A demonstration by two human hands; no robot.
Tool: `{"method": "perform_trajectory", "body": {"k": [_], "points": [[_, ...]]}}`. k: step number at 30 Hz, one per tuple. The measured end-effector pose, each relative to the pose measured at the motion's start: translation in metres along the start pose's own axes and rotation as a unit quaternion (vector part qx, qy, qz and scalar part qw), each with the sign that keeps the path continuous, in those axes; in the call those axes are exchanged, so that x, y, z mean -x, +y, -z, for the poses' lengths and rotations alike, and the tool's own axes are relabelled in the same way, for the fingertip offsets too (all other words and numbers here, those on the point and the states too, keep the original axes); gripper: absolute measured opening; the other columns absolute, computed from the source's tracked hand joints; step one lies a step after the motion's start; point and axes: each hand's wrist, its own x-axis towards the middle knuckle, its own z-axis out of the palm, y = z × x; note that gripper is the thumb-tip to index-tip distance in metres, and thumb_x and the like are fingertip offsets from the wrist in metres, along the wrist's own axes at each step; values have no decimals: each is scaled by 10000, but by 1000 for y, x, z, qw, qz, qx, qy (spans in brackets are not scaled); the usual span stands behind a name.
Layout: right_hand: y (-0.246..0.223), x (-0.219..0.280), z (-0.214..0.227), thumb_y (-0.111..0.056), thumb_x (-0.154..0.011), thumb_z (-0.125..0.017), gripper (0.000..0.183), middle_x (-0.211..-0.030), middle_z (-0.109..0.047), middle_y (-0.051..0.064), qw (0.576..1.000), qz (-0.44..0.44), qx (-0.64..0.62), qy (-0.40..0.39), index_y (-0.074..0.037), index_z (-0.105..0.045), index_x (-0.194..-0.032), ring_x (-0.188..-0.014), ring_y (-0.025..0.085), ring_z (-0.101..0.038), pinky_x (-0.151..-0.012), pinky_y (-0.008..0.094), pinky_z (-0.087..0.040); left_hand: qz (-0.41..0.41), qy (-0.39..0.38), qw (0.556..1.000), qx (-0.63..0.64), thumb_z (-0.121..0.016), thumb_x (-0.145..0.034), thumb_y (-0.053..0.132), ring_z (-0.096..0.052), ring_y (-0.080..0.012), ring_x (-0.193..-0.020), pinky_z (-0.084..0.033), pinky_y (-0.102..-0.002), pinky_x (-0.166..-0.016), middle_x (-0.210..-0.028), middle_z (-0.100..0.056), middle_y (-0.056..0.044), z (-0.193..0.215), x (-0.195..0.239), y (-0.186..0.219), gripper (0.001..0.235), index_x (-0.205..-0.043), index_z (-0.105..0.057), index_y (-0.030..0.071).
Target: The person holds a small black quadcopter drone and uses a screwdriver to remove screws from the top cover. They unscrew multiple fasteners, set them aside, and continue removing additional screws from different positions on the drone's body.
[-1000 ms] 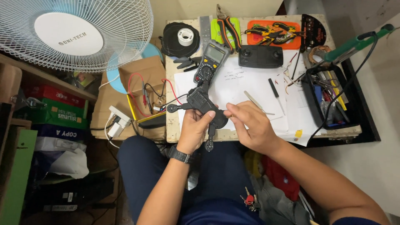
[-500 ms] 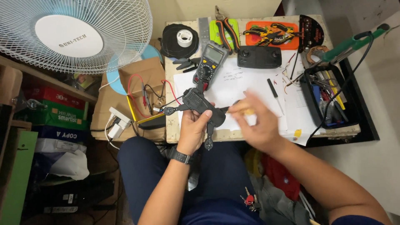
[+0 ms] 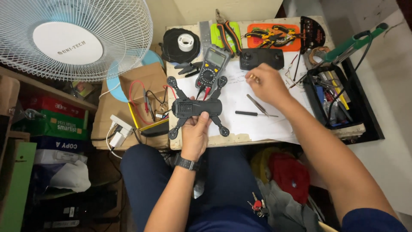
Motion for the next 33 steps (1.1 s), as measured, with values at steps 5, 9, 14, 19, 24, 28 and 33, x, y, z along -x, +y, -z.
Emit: {"method": "perform_trajectory", "body": {"k": [5, 9, 14, 19, 24, 28, 33], "points": [[17, -10, -25, -114, -995, -848, 161, -1121, -778, 115, 991, 1, 131, -23, -175, -883, -1140, -996, 382, -825, -904, 480, -668, -4, 15, 1000, 7, -905, -1017, 46, -703, -154, -1003, -713, -383, -1029, -1000, -543, 28, -55, 35, 53, 307, -1153, -630, 23], [-5, -19, -22, -103, -1034, -805, 163, -1191, -795, 119, 978, -6, 187, -96, -153, -892, -1163, -993, 385, -846, -898, 502, -686, -3, 31, 999, -6, -897, -1029, 28, -701, -142, -960, -703, -344, -1002, -966, -543, 23, -51, 32, 48, 298, -1086, -605, 47], [-30, -30, -2, -73, -1048, -772, 196, -1178, -787, 102, 956, 51, 246, -153, -161, -897, -1169, -1017, 344, -837, -884, 460, -686, 8, 33, 999, -14, -924, -1018, 61, -719, -152, -935, -695, -353, -991, -946, -554, 23, -52, 33, 50, 343, -1062, -584, 47], [-35, -40, -4, -80, -1063, -744, 159, -1103, -771, 58, 915, 146, 328, -185, -160, -877, -1094, -1003, 257, -806, -808, 371, -677, 5, 30, 999, -18, -930, -1015, 77, -766, -159, -910, -705, -345, -980, -921, -608, 10, -53, 33, 53, 305, -1058, -629, 51], [-30, -42, -21, -165, -1076, -745, 112, -982, -705, 45, 906, 157, 361, -154, -86, -823, -1090, -889, 196, -775, -694, 311, -669, -6, 6, 1000, -15, -918, -1014, 67, -808, -192, -894, -743, -376, -945, -884, -683, -43, -58, 38, 63, 225, -1059, -700, 31], [-15, -27, -15, -202, -959, -750, 163, -995, -632, 73, 966, 113, 222, -74, -68, -758, -1051, -817, 339, -759, -654, 459, -653, -20, -8, 1000, -18, -910, -1020, 50, -802, -176, -921, -734, -408, -998, -889, -704, -41, -42, 30, 49, 204, -1116, -730, 41], [-72, 20, 11, -140, -1028, -661, 37, -1015, -582, 31, 986, 162, -15, -42, -174, -672, -1040, -900, 343, -734, -794, 369, -617, -26, -35, 999, -7, -899, -1029, 54, -798, -183, -991, -736, -464, -1038, -983, -758, -40, -25, 18, 30, 231, -1189, -734, 76]]}}
